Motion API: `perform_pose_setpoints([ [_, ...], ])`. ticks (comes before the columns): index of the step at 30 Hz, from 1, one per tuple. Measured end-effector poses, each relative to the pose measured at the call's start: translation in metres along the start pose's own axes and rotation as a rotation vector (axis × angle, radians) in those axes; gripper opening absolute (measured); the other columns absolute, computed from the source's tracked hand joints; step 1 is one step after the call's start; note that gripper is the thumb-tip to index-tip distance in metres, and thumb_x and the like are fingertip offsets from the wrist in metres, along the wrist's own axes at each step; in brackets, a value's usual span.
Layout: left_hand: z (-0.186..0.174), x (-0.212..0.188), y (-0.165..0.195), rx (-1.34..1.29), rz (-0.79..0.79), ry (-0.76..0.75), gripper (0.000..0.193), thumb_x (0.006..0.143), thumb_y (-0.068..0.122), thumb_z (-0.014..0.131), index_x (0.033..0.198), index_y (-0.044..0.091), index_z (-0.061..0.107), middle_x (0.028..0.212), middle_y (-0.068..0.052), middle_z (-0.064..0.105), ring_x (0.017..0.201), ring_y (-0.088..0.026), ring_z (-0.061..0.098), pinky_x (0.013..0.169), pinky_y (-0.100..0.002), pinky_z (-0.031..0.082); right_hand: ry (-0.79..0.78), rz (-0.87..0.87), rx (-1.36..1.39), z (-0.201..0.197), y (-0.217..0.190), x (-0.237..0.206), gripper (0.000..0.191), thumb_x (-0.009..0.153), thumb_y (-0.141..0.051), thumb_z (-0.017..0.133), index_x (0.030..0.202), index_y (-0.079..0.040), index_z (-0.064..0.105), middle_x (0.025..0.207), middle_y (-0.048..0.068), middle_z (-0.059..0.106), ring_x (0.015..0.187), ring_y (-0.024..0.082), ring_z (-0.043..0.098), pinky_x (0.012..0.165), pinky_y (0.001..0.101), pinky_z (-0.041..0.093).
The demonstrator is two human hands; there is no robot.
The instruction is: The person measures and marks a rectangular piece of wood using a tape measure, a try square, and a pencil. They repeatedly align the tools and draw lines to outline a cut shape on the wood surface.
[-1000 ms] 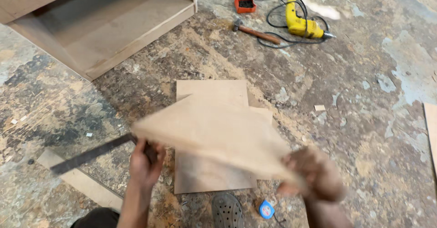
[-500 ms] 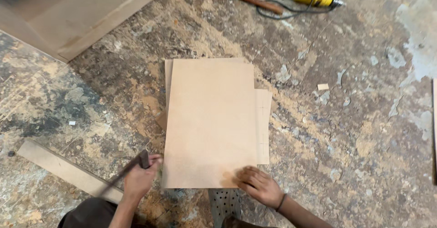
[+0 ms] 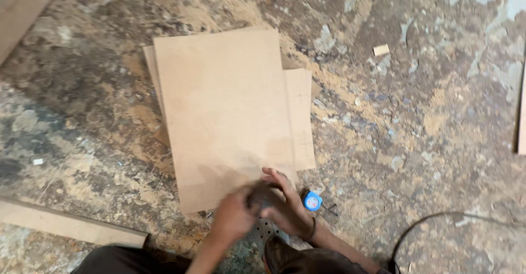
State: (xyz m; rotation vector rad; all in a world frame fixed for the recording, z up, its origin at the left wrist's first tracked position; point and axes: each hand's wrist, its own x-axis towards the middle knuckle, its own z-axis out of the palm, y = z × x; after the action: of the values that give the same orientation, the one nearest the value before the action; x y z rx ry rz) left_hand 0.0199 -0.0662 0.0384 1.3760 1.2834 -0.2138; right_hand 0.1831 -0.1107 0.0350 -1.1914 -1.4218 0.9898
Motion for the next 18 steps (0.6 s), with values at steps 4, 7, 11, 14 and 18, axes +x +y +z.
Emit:
perform_pose_setpoints([
  [4, 0.025, 0.023, 0.031, 0.290, 0.269, -0.320, 0.051, 0.093, 0.043, 0.063, 0.132, 0.011, 0.058, 0.126, -0.011, 0.066, 0.113, -0.023, 0.065, 0.106, -0.039, 0.051, 0.356, 0.055, 0.537, -0.021, 0.030, -0.004, 0.029, 0.107, -0.036, 0.054, 0.109, -0.008, 0.064, 0.107, 0.008, 0.065, 0.091, 0.015, 0.064, 0.077, 0.0301, 0.058],
  [7, 0.041, 0.040, 0.024, 0.503, 0.387, -0.016, 0.064, 0.102, 0.051, 0.058, 0.145, 0.006, 0.045, 0.153, -0.019, 0.045, 0.144, -0.032, 0.041, 0.123, -0.052, 0.028, 0.795, 0.405, 0.070, -0.072, 0.048, -0.010, 0.020, 0.108, -0.022, 0.058, 0.091, -0.011, 0.057, 0.073, -0.002, 0.057, 0.059, 0.008, 0.049, 0.051, 0.0261, 0.042],
  [11, 0.034, 0.069, -0.012, 0.792, 0.616, 0.213, 0.088, 0.090, 0.069, 0.037, 0.159, 0.017, 0.020, 0.169, -0.010, 0.011, 0.155, -0.029, 0.006, 0.123, -0.051, 0.004, 0.625, 1.038, -0.580, -0.132, 0.060, -0.028, 0.029, 0.107, -0.033, 0.058, 0.096, -0.006, 0.064, 0.067, 0.001, 0.056, 0.054, 0.014, 0.048, 0.047, 0.0318, 0.040],
  [14, 0.035, 0.077, -0.030, 0.848, 0.657, 0.265, 0.091, 0.092, 0.078, 0.018, 0.161, 0.020, 0.011, 0.170, -0.009, 0.001, 0.156, -0.030, 0.000, 0.125, -0.051, -0.001, 0.456, 0.971, -0.970, -0.138, 0.060, -0.042, 0.041, 0.098, -0.036, 0.069, 0.110, 0.003, 0.061, 0.081, 0.008, 0.059, 0.065, 0.019, 0.054, 0.056, 0.0348, 0.049],
  [18, 0.038, 0.078, -0.035, 0.715, 0.705, 0.512, 0.093, 0.091, 0.082, 0.010, 0.161, 0.021, 0.012, 0.169, -0.011, 0.004, 0.156, -0.033, 0.002, 0.125, -0.053, -0.001, 0.350, 0.258, -1.142, -0.104, 0.049, -0.059, 0.041, 0.091, -0.026, 0.075, 0.121, -0.002, 0.059, 0.110, 0.012, 0.065, 0.100, 0.023, 0.062, 0.084, 0.0360, 0.054],
])
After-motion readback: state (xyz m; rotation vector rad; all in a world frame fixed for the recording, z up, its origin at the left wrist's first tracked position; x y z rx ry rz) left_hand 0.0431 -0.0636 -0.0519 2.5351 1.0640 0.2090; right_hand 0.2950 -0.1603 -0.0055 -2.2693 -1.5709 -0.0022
